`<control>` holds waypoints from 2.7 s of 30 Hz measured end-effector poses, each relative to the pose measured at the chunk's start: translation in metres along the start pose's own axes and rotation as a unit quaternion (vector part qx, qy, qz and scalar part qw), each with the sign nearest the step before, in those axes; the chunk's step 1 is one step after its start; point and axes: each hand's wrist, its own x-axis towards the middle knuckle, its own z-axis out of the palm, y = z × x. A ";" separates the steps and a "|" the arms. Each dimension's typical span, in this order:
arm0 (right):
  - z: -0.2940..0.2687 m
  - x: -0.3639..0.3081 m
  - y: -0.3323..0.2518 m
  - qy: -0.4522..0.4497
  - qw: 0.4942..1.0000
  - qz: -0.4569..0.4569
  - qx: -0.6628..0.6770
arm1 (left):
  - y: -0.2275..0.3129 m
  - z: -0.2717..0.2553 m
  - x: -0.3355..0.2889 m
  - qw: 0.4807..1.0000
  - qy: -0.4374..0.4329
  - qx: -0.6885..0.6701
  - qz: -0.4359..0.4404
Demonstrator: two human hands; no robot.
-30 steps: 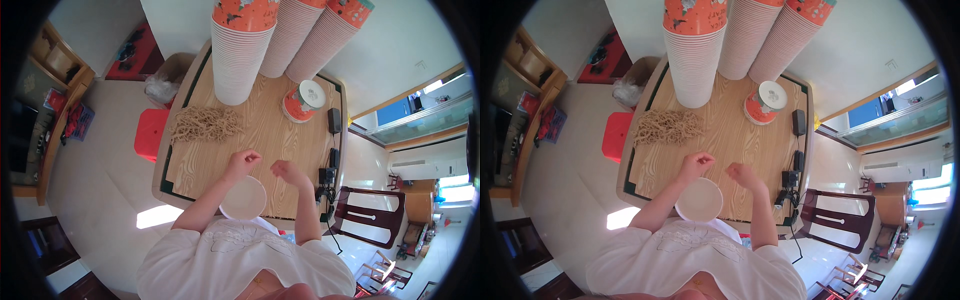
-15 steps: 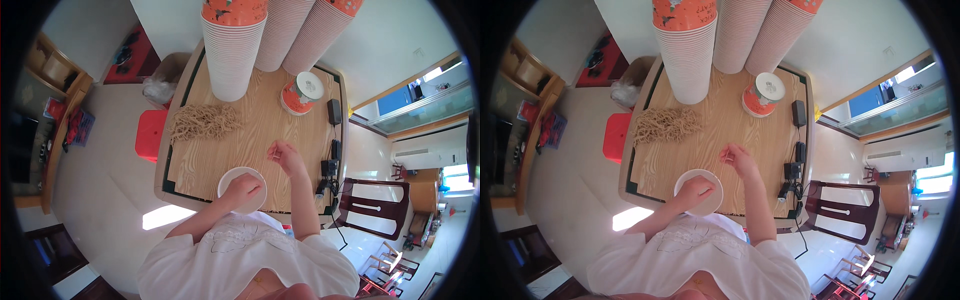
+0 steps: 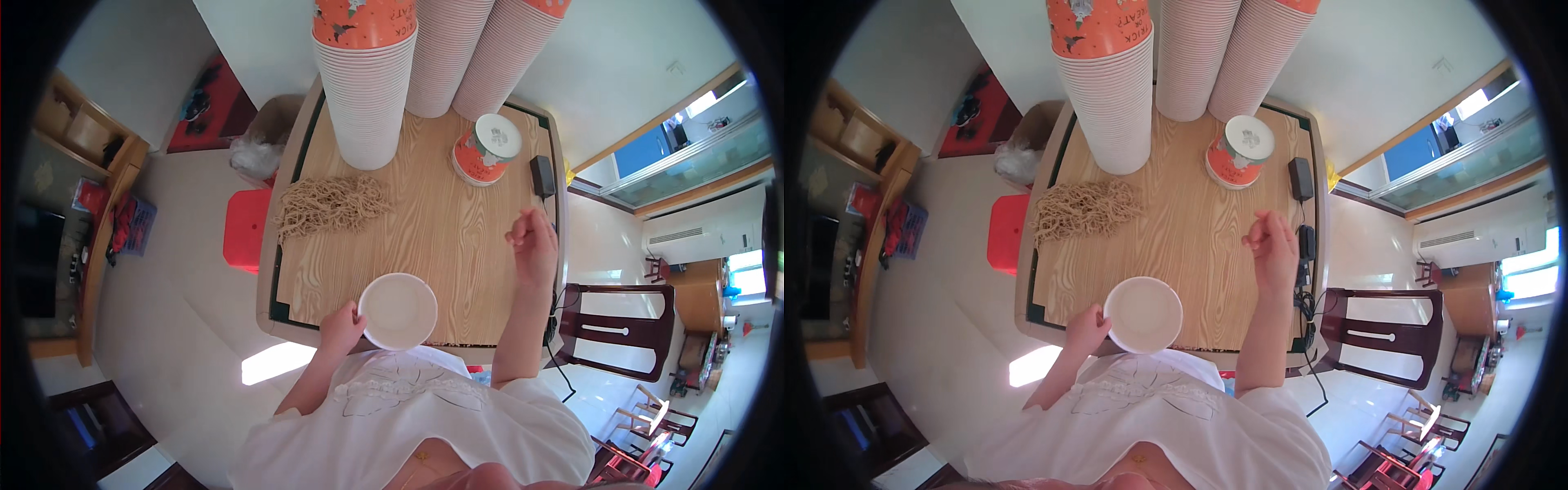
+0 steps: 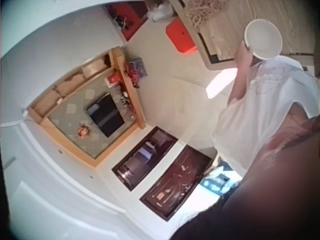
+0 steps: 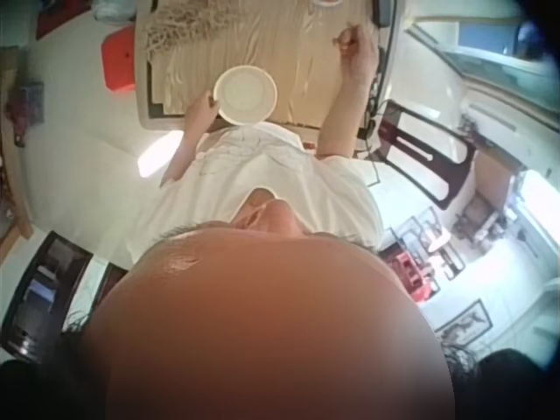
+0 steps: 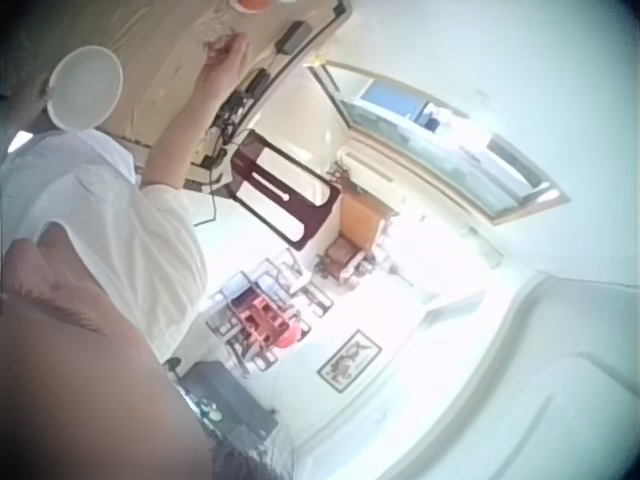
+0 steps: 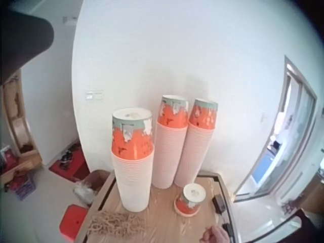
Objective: Placing shredded decorative straw into a paper cup for packaging.
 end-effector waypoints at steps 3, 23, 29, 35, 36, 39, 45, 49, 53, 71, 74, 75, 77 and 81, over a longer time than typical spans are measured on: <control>0.001 -0.011 -0.028 0.004 0.999 -0.046 0.001 | 0.021 -0.005 0.031 0.997 0.056 0.015 0.056; 0.071 -0.062 -0.046 -0.293 0.893 -0.083 -0.331 | 0.112 0.013 0.142 0.918 0.033 -0.032 0.393; 0.057 -0.032 0.062 -0.160 0.953 -0.047 -0.251 | 0.150 -0.040 0.076 0.688 -0.146 -0.701 0.115; 0.056 -0.028 0.099 -0.131 0.969 0.014 -0.208 | 0.107 -0.011 0.069 0.769 -0.114 -0.626 0.060; 0.053 -0.028 0.102 -0.132 0.969 0.014 -0.209 | 0.102 -0.004 0.069 0.829 -0.050 -0.554 0.050; 0.043 -0.023 0.116 -0.112 0.967 0.066 -0.219 | 0.079 0.026 0.076 0.867 -0.001 -0.488 0.103; 0.023 -0.021 0.137 -0.140 0.948 0.090 -0.272 | 0.087 0.019 0.077 0.800 -0.085 -0.593 0.047; 0.026 -0.021 0.123 -0.242 0.915 0.070 -0.316 | 0.093 0.009 0.077 0.793 -0.091 -0.600 0.055; 0.028 -0.020 0.120 -0.333 0.912 0.161 -0.175 | 0.099 0.002 0.075 0.769 -0.100 -0.631 0.028; 0.004 -0.013 0.116 -0.280 0.831 0.144 -0.458 | 0.082 0.014 0.074 0.804 -0.117 -0.580 0.067; 0.014 -0.020 0.107 -0.249 0.851 0.125 -0.446 | 0.077 0.019 0.076 0.819 -0.142 -0.550 0.074; 0.013 -0.020 0.110 -0.249 0.851 0.127 -0.445 | 0.074 0.021 0.077 0.832 -0.160 -0.525 0.085; 0.009 -0.022 0.115 -0.245 0.877 0.117 -0.395 | 0.070 0.034 0.081 0.846 -0.156 -0.500 0.099; 0.001 -0.023 0.118 -0.270 0.855 0.098 -0.433 | 0.088 0.037 0.078 0.885 0.040 -0.338 0.317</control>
